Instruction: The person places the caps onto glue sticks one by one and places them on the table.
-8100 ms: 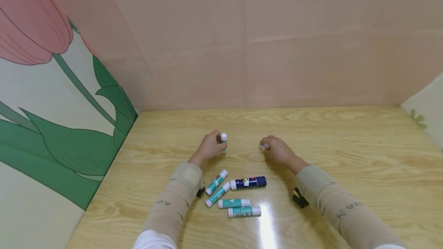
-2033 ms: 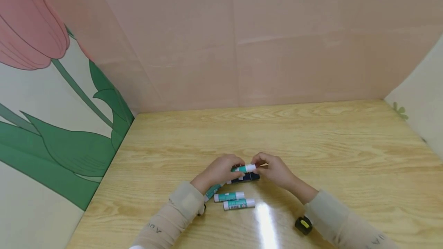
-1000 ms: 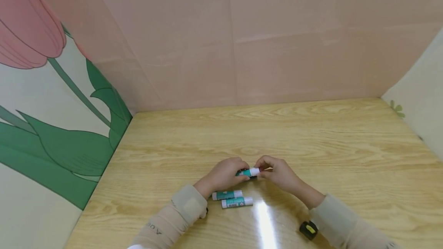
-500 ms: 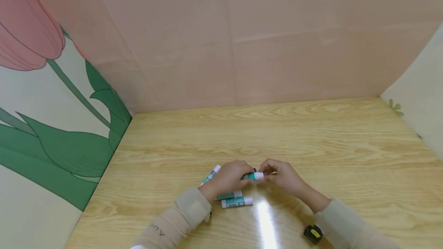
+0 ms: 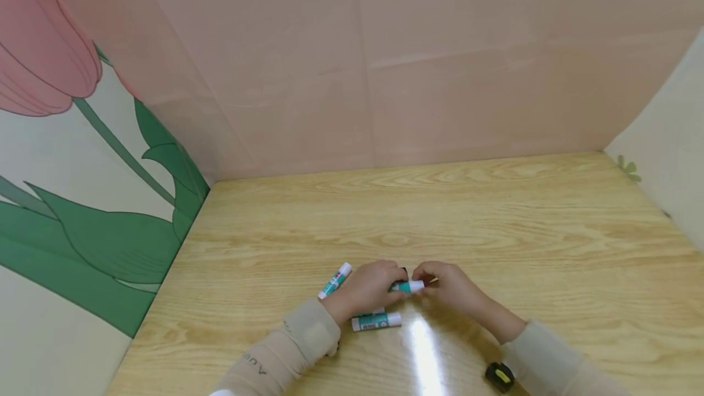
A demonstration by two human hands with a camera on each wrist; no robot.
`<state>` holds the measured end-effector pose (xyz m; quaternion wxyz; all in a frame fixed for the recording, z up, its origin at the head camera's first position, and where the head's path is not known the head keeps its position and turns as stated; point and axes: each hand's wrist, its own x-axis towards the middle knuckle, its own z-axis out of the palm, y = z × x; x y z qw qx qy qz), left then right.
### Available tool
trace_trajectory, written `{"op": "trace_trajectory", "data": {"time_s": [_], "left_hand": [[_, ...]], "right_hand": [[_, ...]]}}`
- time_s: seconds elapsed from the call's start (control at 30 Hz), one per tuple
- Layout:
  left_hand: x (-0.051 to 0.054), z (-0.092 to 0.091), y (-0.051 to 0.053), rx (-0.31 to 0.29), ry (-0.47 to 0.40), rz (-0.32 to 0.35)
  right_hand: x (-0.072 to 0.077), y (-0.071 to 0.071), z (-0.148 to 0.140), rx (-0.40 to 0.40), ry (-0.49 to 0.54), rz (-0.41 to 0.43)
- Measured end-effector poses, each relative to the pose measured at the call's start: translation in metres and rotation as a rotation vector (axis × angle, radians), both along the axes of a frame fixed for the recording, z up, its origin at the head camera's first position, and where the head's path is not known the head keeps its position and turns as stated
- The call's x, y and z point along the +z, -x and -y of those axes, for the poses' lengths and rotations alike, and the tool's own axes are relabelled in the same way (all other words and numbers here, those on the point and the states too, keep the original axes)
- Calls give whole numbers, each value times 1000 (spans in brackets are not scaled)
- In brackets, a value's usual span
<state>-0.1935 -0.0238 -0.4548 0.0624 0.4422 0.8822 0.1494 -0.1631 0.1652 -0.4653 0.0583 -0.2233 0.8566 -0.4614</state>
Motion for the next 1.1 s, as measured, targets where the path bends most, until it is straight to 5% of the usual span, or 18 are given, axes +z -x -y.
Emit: {"op": "trace_trajectory", "data": {"time_s": [0.23, 0.43, 0.73, 1.1], "left_hand": [[-5, -1, -1, 2, 38, 3], [-7, 1, -1, 9, 60, -4], [-6, 11, -2, 21, -1, 10], [7, 26, -2, 152, -81, 14]], "right_hand": [[-3, 1, 1, 32, -80, -67], [-3, 1, -1, -2, -122, -38], [-7, -1, -13, -26, -193, -52], [-11, -1, -25, -46, -318, -41]]}}
